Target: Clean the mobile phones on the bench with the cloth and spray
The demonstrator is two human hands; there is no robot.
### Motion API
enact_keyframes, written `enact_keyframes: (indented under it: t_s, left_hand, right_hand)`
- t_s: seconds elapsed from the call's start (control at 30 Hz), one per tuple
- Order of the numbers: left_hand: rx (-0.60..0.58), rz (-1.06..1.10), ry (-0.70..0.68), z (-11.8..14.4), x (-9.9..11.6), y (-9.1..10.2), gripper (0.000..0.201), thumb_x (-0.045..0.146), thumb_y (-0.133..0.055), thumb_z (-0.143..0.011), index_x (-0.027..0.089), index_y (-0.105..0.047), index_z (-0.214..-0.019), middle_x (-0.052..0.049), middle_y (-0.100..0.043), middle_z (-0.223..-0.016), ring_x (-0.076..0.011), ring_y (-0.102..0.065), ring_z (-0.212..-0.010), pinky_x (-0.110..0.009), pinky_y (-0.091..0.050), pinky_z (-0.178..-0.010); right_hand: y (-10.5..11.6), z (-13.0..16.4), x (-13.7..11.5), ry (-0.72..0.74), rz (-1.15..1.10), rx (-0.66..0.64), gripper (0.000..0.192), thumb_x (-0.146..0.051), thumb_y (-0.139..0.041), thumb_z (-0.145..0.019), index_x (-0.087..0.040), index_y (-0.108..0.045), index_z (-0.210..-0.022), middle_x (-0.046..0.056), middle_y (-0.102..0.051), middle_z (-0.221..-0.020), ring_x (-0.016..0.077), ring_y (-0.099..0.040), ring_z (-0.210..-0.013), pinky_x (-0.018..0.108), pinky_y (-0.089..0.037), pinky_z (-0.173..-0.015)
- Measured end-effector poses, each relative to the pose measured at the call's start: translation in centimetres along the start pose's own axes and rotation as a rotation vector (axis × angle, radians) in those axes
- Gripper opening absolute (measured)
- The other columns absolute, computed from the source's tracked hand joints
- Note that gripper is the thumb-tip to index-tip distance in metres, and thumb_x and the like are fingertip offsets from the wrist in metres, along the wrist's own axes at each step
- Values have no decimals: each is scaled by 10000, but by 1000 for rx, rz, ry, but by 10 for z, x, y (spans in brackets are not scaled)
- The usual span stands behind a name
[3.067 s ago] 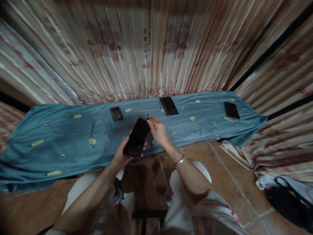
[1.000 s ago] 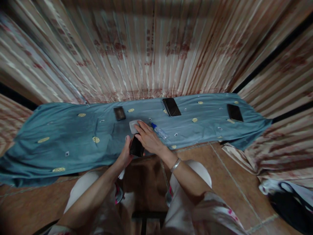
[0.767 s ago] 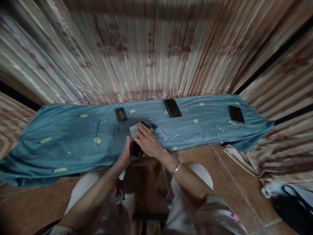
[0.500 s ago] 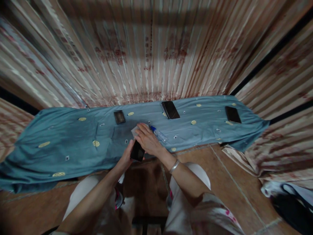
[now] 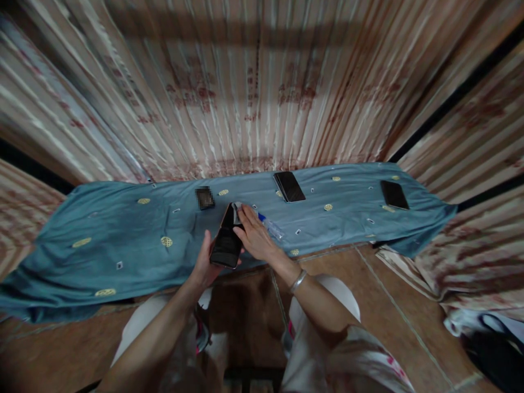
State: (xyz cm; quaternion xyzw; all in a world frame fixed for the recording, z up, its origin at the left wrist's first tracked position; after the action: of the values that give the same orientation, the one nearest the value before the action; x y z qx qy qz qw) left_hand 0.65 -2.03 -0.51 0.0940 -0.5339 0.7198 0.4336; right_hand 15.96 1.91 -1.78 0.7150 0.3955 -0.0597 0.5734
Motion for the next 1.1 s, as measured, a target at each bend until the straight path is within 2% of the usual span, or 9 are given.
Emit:
enact_keyframes:
  t_s: [0.2, 0.33, 0.43, 0.53, 0.67, 0.8, 0.97, 1.1]
  left_hand:
    - [53, 30, 16, -1, -3, -4, 613, 560, -276, -945, 140, -612, -1239, -140, -738, -1002, -254, -720, -859, -370, -596, -704]
    - [94, 60, -39, -6, -4, 0, 599, 601, -310, -922, 196, -631, -1226, -99, -714, -1122, -266, -663, -1063, -368, -547, -866]
    - [173, 58, -102, -11, -5, 5, 575, 587, -330, -925, 184, -655, -1175, -82, -722, -1104, -257, -636, -1115, -373, -502, -944]
    - [217, 67, -154, -16, -6, 9, 584, 595, -356, -914, 142, -687, -1076, -91, -742, -1012, -248, -657, -1066, -360, -495, -945]
    - [137, 61, -34, -20, -6, 13, 753, 735, -327, -836, 97, -720, -912, -133, -747, -849, -282, -699, -919, -398, -532, -852]
    - [157, 35, 14, -22, -2, 15, 866, 805, -244, -794, 83, -723, -784, -138, -725, -705, -268, -702, -720, -394, -546, -736]
    - [177, 3, -16, -18, 1, 16, 879, 749, -198, -847, 47, -727, -855, -133, -720, -683, -237, -691, -654, -356, -539, -707]
    - [123, 33, -27, -16, 3, 20, 832, 750, -307, -828, 38, -709, -985, -141, -729, -717, -255, -700, -658, -377, -548, -710]
  right_hand:
    - [-6, 3, -14, 86, 33, -41, 585, -402, -352, -987, -130, -279, -1499, 168, -223, -1580, 249, -143, -1480, 507, -218, -1189]
    - [-14, 12, -25, 173, 17, -70, 608, -353, -402, -974, -153, -218, -1518, 150, -204, -1590, 239, -126, -1484, 509, -234, -1185]
    - [-17, 18, -35, 217, 13, -108, 623, -334, -430, -964, -109, -229, -1508, 183, -211, -1581, 245, -114, -1485, 509, -241, -1182]
    - [-19, 24, -44, 241, 7, -148, 631, -334, -449, -956, -77, -248, -1496, 207, -225, -1570, 255, -116, -1484, 507, -252, -1179]
    - [-23, 32, -53, 269, -10, -173, 655, -341, -474, -947, -108, -224, -1506, 193, -233, -1571, 258, -124, -1483, 519, -259, -1175]
    - [-28, 37, -59, 313, -14, -173, 693, -373, -498, -938, -88, -217, -1504, 211, -257, -1558, 269, -135, -1480, 524, -244, -1181]
    - [-30, 38, -62, 329, -34, -187, 731, -394, -501, -936, -101, -171, -1518, 202, -267, -1557, 267, -157, -1476, 499, -264, -1182]
    - [-30, 38, -63, 346, -24, -204, 730, -390, -514, -932, -63, -202, -1504, 230, -293, -1538, 277, -169, -1472, 495, -264, -1182]
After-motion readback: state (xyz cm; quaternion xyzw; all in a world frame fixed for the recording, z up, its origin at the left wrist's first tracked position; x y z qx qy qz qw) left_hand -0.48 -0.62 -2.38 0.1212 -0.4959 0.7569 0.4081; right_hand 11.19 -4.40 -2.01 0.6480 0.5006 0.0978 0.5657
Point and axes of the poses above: each hand's wrist, its own z-axis away from the middle knuckle, its own y-axis out of the back of the hand, x = y × z, the point moved 1 cm from there along -z, towards the middle knuckle
